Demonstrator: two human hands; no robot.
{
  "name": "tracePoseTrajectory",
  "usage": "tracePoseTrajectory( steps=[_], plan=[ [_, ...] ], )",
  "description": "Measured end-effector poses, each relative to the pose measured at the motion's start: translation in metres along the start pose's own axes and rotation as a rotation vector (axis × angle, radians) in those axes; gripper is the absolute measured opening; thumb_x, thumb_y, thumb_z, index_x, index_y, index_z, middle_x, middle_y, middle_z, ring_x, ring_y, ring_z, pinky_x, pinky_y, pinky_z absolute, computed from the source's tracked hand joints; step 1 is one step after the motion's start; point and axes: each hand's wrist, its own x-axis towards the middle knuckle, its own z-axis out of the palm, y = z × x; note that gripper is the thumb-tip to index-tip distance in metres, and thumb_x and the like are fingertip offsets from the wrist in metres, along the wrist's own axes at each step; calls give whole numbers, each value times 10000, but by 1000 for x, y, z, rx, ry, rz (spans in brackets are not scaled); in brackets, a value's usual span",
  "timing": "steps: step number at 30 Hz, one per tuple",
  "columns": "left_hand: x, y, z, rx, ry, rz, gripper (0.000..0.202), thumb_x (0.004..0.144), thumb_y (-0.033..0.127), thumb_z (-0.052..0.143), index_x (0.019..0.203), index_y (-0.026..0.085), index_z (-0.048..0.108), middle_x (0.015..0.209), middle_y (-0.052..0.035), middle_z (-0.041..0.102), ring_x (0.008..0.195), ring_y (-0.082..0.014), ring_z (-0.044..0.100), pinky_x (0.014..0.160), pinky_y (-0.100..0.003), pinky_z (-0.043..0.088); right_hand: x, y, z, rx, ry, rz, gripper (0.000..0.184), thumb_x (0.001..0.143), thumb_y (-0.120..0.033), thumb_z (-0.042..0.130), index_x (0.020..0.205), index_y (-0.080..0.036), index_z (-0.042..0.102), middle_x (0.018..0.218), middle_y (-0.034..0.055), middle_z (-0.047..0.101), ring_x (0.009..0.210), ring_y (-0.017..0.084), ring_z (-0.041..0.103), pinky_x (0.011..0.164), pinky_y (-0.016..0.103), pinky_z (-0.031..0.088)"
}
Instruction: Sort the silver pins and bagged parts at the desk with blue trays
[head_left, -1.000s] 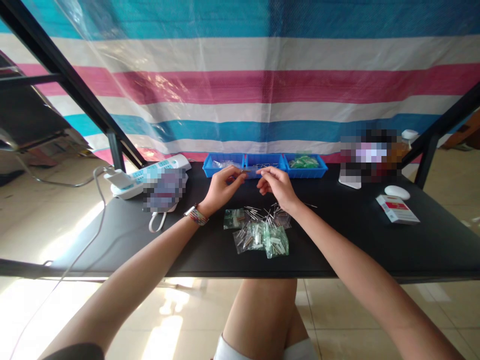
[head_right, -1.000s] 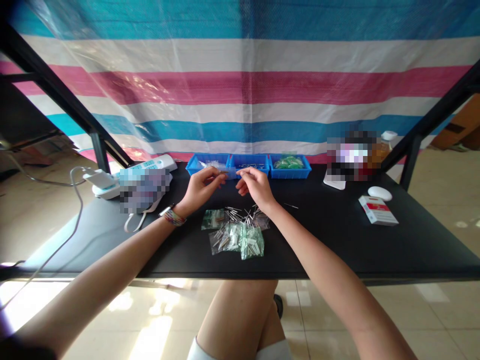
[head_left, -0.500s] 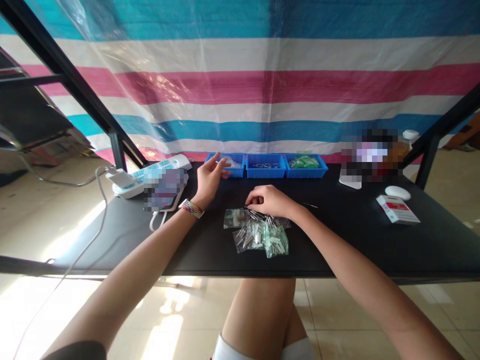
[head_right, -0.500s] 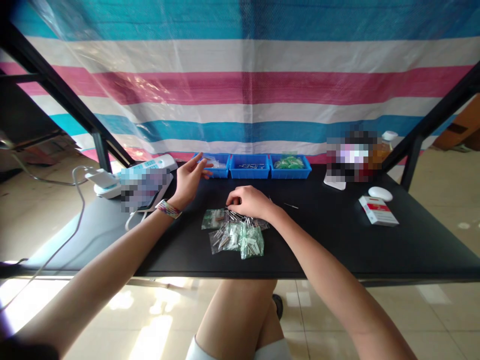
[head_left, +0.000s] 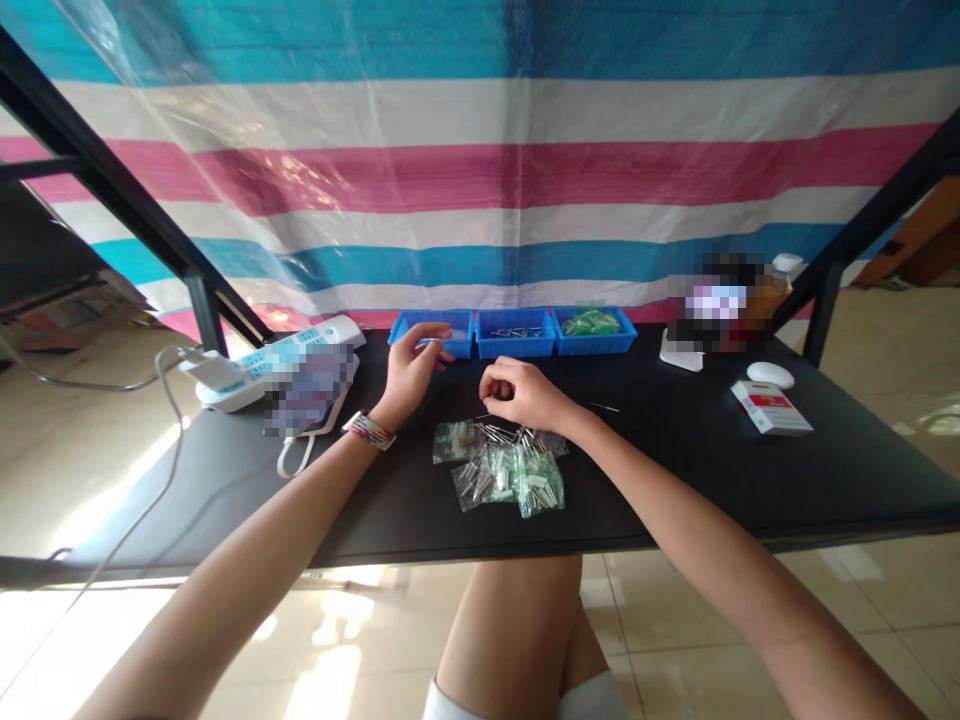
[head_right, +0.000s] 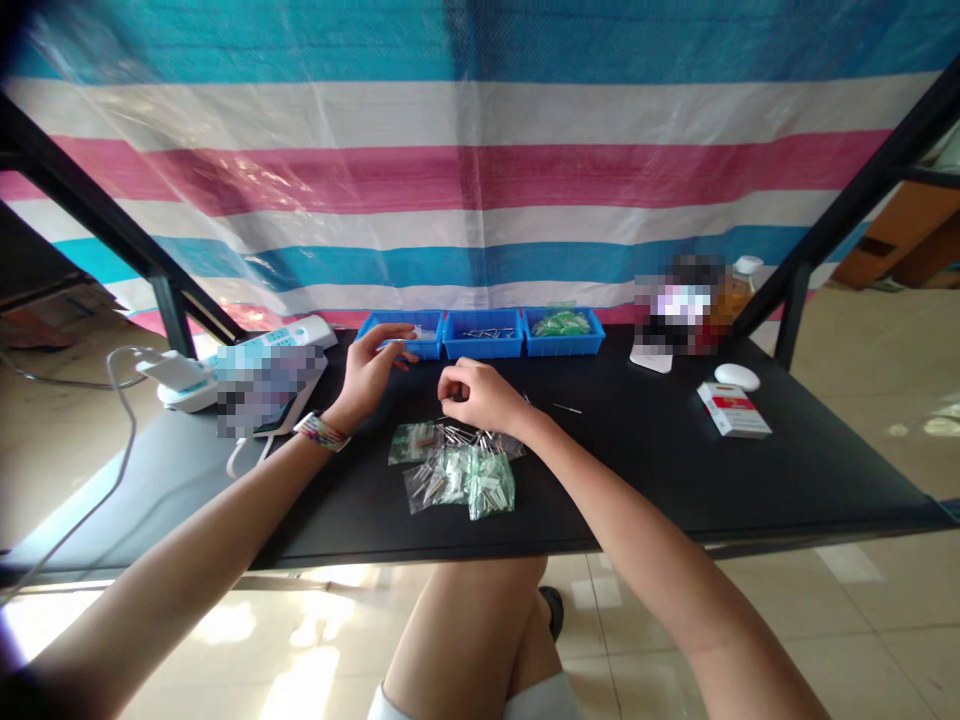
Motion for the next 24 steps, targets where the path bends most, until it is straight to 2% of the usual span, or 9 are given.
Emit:
tracePoseTrajectory(
  steps=[2,6,9,14,18,24],
  plan=[
    [-3,5,2,8,-84,44,231,869,293,656,1034,158,747,972,-73,765,704,-160,704,615,-255,535,3,0,-2,179,65,58,52,808,-164,698,812,-194,655,786,-14,612,677,130,582,665,265,487],
    [-11,13,6,-9,-322,65,309,959,446,652,970,157,759,782,-55,723,703,-179,681,639,-272,537,7,3,-5,542,186,193,210,788,-327,769,838,-215,598,807,2,702,676,164,697,635,290,577],
    [-16,16,10,-21,-442,43,366,952,517,693,940,157,754,758,-55,723,695,-180,669,641,-277,538,8,6,-8,674,289,256,304,757,-386,822,833,-211,586,912,27,755,679,160,737,655,304,629],
    [-19,17,14,-48,-445,51,317,875,467,814,933,166,731,769,-33,705,690,-157,659,635,-256,529,8,10,-10,764,368,319,361,729,-448,862,862,-205,631,923,21,760,673,142,737,642,277,643],
    [-18,16,14,-17,-407,74,327,901,488,785,875,174,699,751,-30,688,679,-157,657,617,-251,525,8,13,-9,640,360,329,356,719,-468,877,816,-197,668,784,-7,698,608,130,694,552,241,606],
    [-16,10,12,49,-395,91,399,958,558,699,835,179,677,724,-31,688,662,-159,645,614,-255,522,9,14,-8,612,328,303,333,720,-435,861,871,-200,680,795,-17,679,590,126,679,519,242,592]
  ],
)
